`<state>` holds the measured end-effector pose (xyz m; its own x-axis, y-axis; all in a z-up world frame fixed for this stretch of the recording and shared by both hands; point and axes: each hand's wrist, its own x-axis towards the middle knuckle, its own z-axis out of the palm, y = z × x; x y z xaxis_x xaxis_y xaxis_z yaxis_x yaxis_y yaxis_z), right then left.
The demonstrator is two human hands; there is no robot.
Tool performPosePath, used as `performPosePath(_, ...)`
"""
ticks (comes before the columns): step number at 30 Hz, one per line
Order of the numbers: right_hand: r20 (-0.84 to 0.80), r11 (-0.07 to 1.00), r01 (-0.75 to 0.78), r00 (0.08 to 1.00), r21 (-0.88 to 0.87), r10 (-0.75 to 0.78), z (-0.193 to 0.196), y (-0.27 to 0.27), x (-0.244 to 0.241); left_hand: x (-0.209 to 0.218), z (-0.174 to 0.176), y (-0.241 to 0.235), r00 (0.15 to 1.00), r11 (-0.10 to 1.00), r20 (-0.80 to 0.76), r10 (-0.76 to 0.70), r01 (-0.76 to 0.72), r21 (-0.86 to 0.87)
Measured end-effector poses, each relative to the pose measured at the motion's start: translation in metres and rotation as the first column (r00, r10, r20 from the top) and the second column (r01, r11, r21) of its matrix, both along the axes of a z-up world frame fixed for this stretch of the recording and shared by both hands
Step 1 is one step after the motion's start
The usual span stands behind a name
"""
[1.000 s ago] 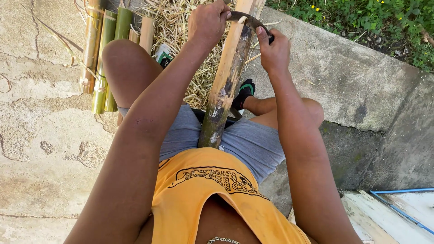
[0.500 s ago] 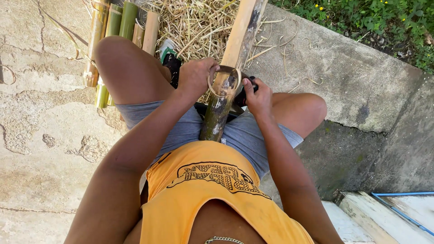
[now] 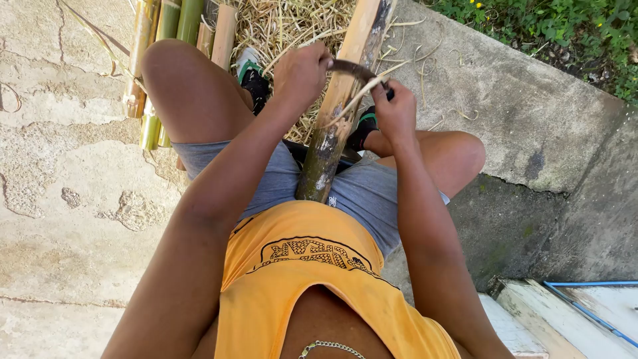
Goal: The recorder uses a billhook or sickle-like tool to strip thin strips of skin or fiber from a bamboo pole while seated outdoors.
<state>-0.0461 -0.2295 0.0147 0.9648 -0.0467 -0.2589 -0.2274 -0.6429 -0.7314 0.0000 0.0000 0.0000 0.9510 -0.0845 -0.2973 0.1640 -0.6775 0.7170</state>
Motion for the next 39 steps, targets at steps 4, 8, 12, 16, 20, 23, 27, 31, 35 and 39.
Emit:
performPosePath(4,0.135,0.988,0.043,0.991,-0.149,-0.022,0.001,0.004,0.033,0.037,-0.013,-0.004,0.970,0.994,0.226,0.091,-0.074,-0.086)
performPosePath(8,0.166,0.991,0.051,0.986,-0.120,-0.031,0.010,0.012,0.032,0.030,-0.010,0.003,0.946,0.996,0.319,0.060,-0.037,-0.077)
performPosePath(12,0.069,0.986,0.041,0.997,-0.164,-0.030,0.015,0.007,0.021,0.019,0.002,0.005,0.964,0.996,0.260,0.060,-0.041,-0.081)
performPosePath(16,-0.004,0.984,-0.007,1.000,-0.176,0.007,0.023,0.016,-0.019,-0.026,0.009,0.019,0.956,0.998,0.293,-0.016,0.035,-0.060)
performPosePath(20,-0.076,0.995,0.024,0.997,-0.098,-0.031,0.029,0.022,-0.066,-0.067,0.018,0.025,0.965,0.999,0.260,-0.017,0.027,-0.033)
performPosePath(23,0.140,0.992,-0.040,0.989,-0.120,0.057,0.031,0.023,-0.066,-0.070,0.029,0.027,0.980,0.999,0.197,0.006,0.002,-0.043)
performPosePath(27,-0.326,0.995,0.094,0.942,0.042,-0.075,0.043,0.018,-0.041,-0.045,0.031,0.022,0.999,0.998,-0.001,-0.054,0.054,0.022)
performPosePath(31,-0.027,0.980,-0.030,0.999,-0.197,0.025,0.024,0.012,-0.025,-0.026,0.018,0.016,0.991,0.998,0.129,0.022,-0.014,-0.064)
performPosePath(35,0.024,0.982,0.011,1.000,-0.190,-0.006,0.017,0.021,-0.038,-0.033,0.021,0.023,0.987,0.997,0.162,-0.016,0.028,-0.070)
performPosePath(39,0.038,0.994,0.055,0.998,-0.090,-0.052,0.024,0.029,-0.057,-0.043,0.018,0.026,0.966,0.997,0.250,-0.071,0.078,-0.018)
